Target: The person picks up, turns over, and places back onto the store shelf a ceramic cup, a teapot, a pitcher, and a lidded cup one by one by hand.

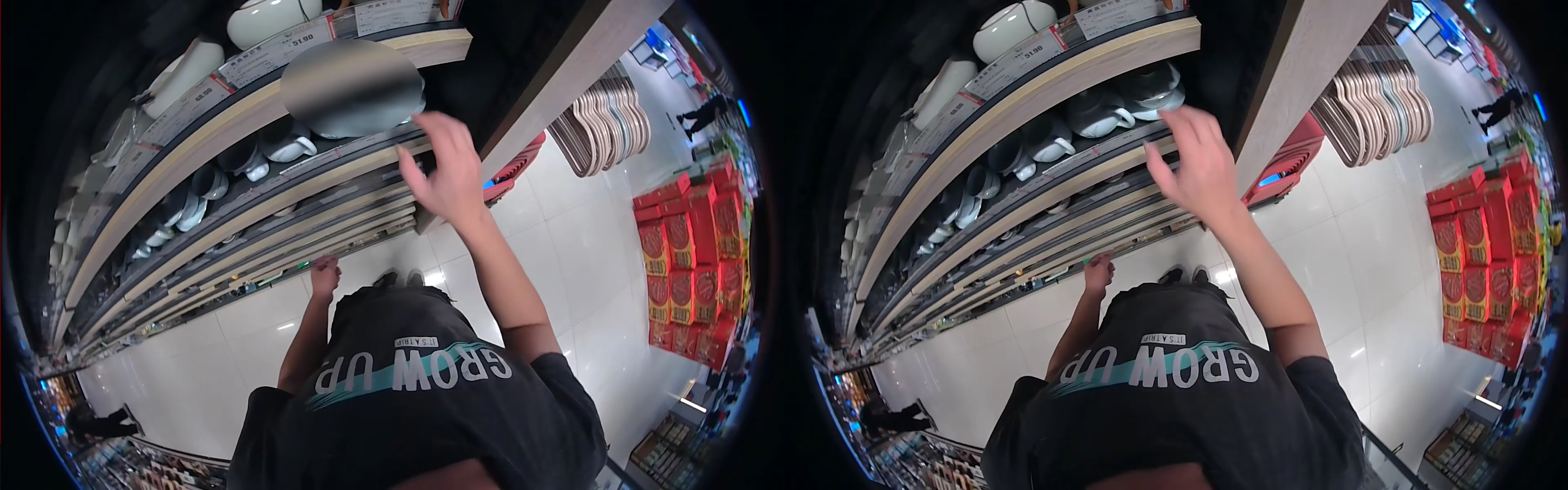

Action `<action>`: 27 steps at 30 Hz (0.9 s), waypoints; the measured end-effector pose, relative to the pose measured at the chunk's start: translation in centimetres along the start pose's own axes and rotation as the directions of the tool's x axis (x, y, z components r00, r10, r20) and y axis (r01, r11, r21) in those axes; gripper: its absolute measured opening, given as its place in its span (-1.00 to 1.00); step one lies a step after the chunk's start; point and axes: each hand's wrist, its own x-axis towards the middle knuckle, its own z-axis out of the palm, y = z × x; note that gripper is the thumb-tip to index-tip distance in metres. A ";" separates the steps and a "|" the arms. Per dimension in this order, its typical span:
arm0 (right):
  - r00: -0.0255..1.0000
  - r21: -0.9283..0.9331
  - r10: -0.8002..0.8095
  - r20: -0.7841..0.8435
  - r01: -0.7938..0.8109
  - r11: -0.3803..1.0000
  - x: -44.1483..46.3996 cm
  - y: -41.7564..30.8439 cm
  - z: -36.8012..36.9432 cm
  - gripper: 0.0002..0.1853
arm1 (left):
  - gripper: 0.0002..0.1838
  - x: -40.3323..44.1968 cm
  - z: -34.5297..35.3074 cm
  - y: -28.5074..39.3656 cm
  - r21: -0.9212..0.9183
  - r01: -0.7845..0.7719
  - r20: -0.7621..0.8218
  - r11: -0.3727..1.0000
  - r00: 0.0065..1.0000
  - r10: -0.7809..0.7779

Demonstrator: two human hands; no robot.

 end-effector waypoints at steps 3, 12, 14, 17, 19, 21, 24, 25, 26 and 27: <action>0.998 -0.112 0.059 0.007 -0.058 0.992 3.0 1.2 2.0 -0.47 | -0.79 -2.7 2.9 1.7 -0.062 -0.041 0.056 0.997 0.997 0.044; 0.858 -0.194 0.255 0.446 -0.186 0.963 6.3 4.9 4.5 -0.45 | -0.75 -7.9 3.3 1.5 -0.083 -0.062 -0.015 0.995 0.998 0.061; 0.817 -0.273 0.273 0.507 -0.148 0.950 6.6 5.2 4.7 -0.42 | -0.76 -7.8 2.8 1.2 -0.122 -0.048 -0.021 0.991 0.999 0.045; 0.677 -0.404 0.367 0.638 -0.111 0.908 7.6 4.7 4.5 -0.38 | -0.73 -7.3 2.3 1.0 -0.086 -0.038 -0.031 0.996 0.999 0.036; 0.685 -0.417 0.359 0.634 -0.089 0.905 7.1 5.5 5.4 -0.36 | -0.73 -6.6 2.0 1.2 -0.098 -0.054 -0.021 0.994 0.998 0.052; 0.611 -0.448 0.380 0.694 -0.047 0.893 7.7 5.5 5.6 -0.37 | -0.73 -6.2 1.8 2.4 -0.087 -0.061 -0.014 0.994 0.998 0.060; 0.665 -0.446 0.415 0.621 -0.136 0.885 7.2 6.0 6.3 -0.39 | -0.74 -5.3 1.5 3.5 -0.073 -0.077 0.004 0.994 0.997 0.078; 0.677 -0.455 0.379 0.630 -0.074 0.887 6.9 6.1 6.2 -0.42 | -0.74 -4.9 1.4 3.8 -0.073 -0.089 0.017 0.993 0.996 0.090; 0.679 -0.461 0.385 0.626 -0.076 0.884 7.1 5.7 5.8 -0.42 | -0.74 -4.8 1.5 4.4 -0.071 -0.090 0.025 0.993 0.995 0.092; 0.690 -0.440 0.354 0.632 -0.057 0.896 7.2 5.5 5.4 -0.46 | -0.74 -4.7 1.4 5.0 -0.050 -0.111 0.060 0.993 0.992 0.114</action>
